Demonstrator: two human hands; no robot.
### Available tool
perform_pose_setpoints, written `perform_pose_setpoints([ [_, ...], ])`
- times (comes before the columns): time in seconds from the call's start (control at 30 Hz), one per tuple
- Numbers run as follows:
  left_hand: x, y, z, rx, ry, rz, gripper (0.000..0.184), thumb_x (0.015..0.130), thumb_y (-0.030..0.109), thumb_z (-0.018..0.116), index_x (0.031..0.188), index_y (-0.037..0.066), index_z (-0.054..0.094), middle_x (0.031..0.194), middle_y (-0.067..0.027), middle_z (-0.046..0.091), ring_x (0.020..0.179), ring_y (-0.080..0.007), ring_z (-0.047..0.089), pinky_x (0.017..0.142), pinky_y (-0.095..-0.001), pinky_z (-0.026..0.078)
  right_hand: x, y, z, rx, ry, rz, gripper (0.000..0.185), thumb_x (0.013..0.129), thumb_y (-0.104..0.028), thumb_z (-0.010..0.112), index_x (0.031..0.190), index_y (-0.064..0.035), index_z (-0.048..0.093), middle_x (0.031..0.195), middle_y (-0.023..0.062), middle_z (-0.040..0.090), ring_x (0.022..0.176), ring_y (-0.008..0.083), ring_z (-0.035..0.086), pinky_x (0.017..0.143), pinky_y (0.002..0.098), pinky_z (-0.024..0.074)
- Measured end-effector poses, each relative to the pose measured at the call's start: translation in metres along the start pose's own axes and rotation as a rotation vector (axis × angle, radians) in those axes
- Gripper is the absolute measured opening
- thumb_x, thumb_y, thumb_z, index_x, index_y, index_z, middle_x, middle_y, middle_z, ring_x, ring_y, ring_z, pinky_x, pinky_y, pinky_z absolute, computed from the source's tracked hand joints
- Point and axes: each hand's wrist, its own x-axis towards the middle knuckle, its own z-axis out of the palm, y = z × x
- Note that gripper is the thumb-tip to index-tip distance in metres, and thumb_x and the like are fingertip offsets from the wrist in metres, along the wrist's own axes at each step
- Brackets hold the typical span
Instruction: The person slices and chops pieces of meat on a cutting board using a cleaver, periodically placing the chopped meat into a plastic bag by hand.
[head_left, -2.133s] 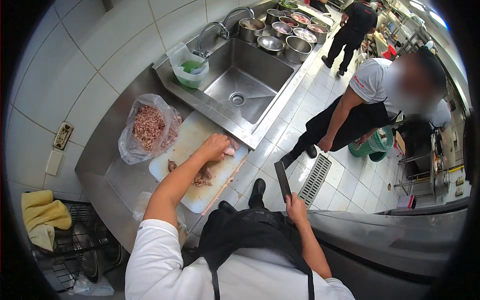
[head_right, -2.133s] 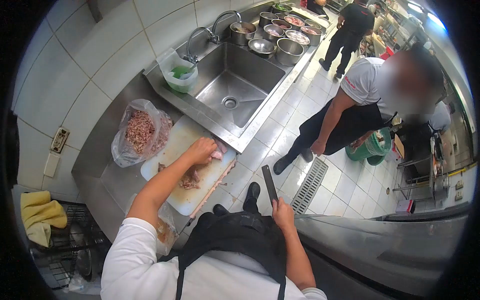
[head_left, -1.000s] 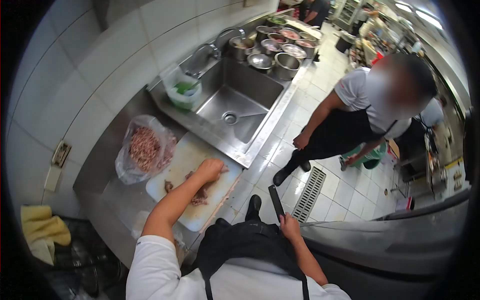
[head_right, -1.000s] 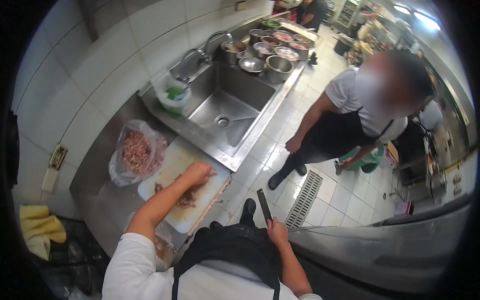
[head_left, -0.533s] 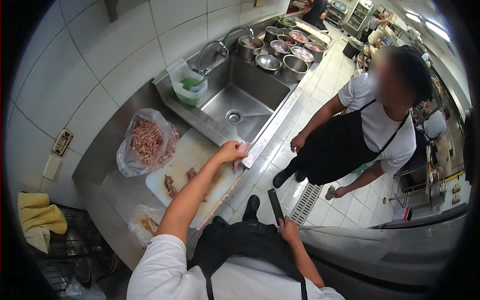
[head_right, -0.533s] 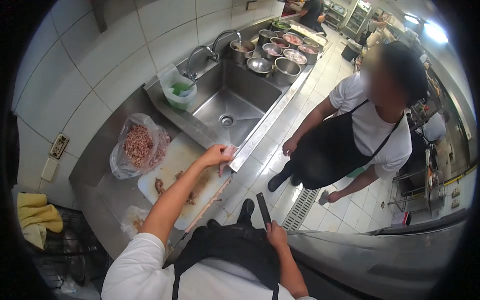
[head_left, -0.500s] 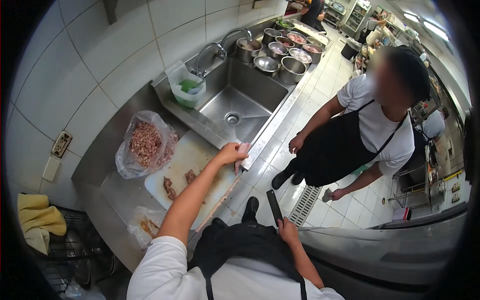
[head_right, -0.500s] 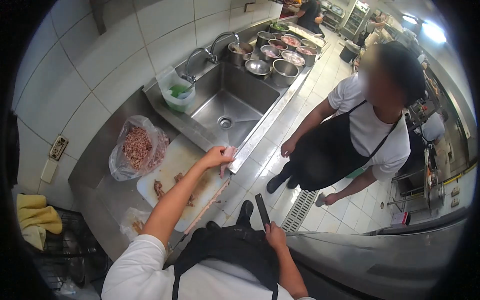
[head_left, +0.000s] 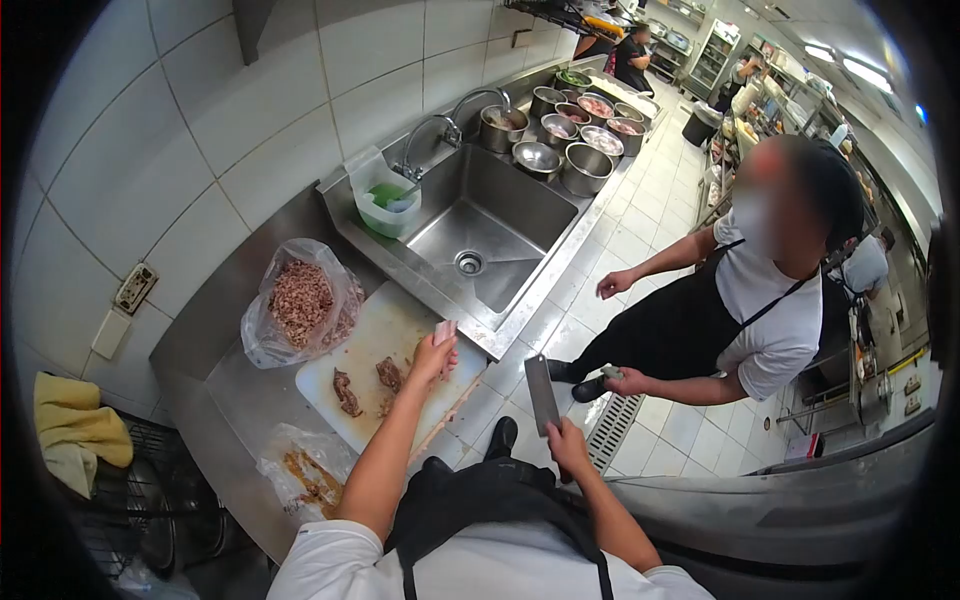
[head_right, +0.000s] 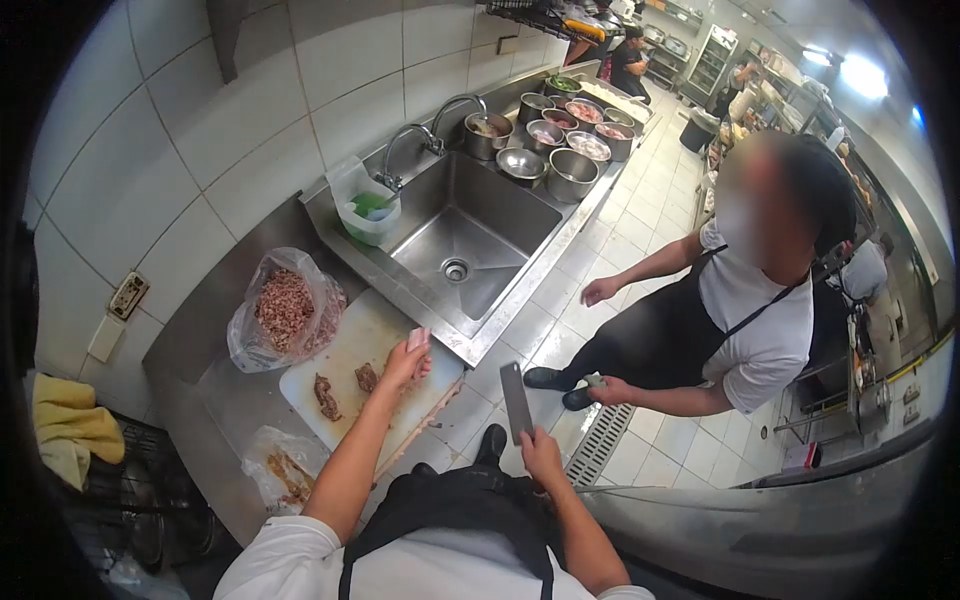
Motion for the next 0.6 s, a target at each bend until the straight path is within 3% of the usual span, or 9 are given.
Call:
perform_pose_setpoints([
  [0.07, -0.006, -0.008, -0.011, -0.002, 0.057, -0.014, 0.035, 0.098, 0.026, 0.071, 0.117, 0.000, 0.058, 0.087, -0.0093, 0.069, 0.062, -0.0166, 0.066, 0.054, -0.0322, 0.057, 0.052, -0.027, -0.005, 0.032, 0.028, -0.111, 0.038, 0.103, -0.033, 0.060, 0.095, 0.0035, 0.061, 0.071, 0.0229, 0.067, 0.062, 0.0350, 0.070, 0.060, 0.0476, 0.0529],
  [0.1, -0.006, -0.012, -0.014, -0.019, 0.057, -0.013, 0.034, 0.099, 0.026, 0.071, 0.117, 0.001, 0.057, 0.087, -0.0090, 0.068, 0.062, -0.0165, 0.066, 0.055, -0.0320, 0.057, 0.076, -0.073, -0.018, 0.271, -0.027, -0.043, 0.040, 0.104, -0.034, 0.060, 0.089, 0.0031, 0.060, 0.067, 0.0186, 0.065, 0.058, 0.0304, 0.067, 0.057, 0.0463, 0.0523],
  [0.13, -0.007, -0.016, -0.017, -0.034, 0.060, -0.015, 0.034, 0.099, 0.026, 0.070, 0.117, 0.001, 0.056, 0.087, -0.0087, 0.067, 0.062, -0.0163, 0.066, 0.055, -0.0319, 0.057, 0.139, -0.060, -0.011, 0.118, 0.034, -0.140, 0.040, 0.103, -0.035, 0.060, 0.088, 0.0025, 0.058, 0.066, 0.0136, 0.064, 0.054, 0.0257, 0.065, 0.052, 0.0424, 0.0514],
  [0.2, -0.012, -0.019, -0.022, -0.093, 0.057, -0.014, 0.034, 0.100, 0.027, 0.068, 0.118, 0.001, 0.055, 0.087, -0.0086, 0.067, 0.064, -0.0162, 0.066, 0.056, -0.0316, 0.057, 0.168, -0.166, -0.051, 0.310, -0.068, -0.026, 0.032, 0.102, -0.030, 0.059, 0.093, 0.0008, 0.057, 0.065, 0.0106, 0.060, 0.049, 0.0228, 0.061, 0.045, 0.0398, 0.0492],
  [0.3, -0.028, -0.007, -0.023, -0.191, 0.071, -0.007, 0.034, 0.101, 0.026, 0.066, 0.121, 0.001, 0.054, 0.090, -0.0095, 0.066, 0.069, -0.0168, 0.066, 0.060, -0.0316, 0.057, 0.179, -0.243, -0.070, 0.384, -0.059, -0.146, 0.023, 0.103, -0.022, 0.057, 0.099, 0.0006, 0.055, 0.065, 0.0079, 0.057, 0.047, 0.0190, 0.058, 0.041, 0.0371, 0.0477],
  [0.4, -0.045, 0.012, -0.032, -0.210, 0.117, 0.040, 0.034, 0.103, 0.023, 0.064, 0.126, 0.000, 0.053, 0.099, -0.0113, 0.067, 0.079, -0.0187, 0.068, 0.068, -0.0315, 0.058, 0.143, -0.261, -0.062, 0.391, -0.174, -0.212, 0.019, 0.104, -0.020, 0.057, 0.100, -0.0008, 0.055, 0.064, 0.0053, 0.056, 0.045, 0.0159, 0.055, 0.041, 0.0330, 0.0454],
  [0.6, -0.062, 0.025, -0.078, -0.433, 0.010, 0.063, 0.028, 0.105, 0.019, 0.060, 0.126, 0.001, 0.058, 0.107, -0.0128, 0.069, 0.097, -0.0236, 0.072, 0.085, -0.0366, 0.061, 0.088, -0.162, 0.007, 0.390, -0.486, -0.077, 0.020, 0.105, -0.021, 0.059, 0.101, -0.0021, 0.056, 0.066, 0.0034, 0.057, 0.045, 0.0138, 0.053, 0.040, 0.0321, 0.0427],
])
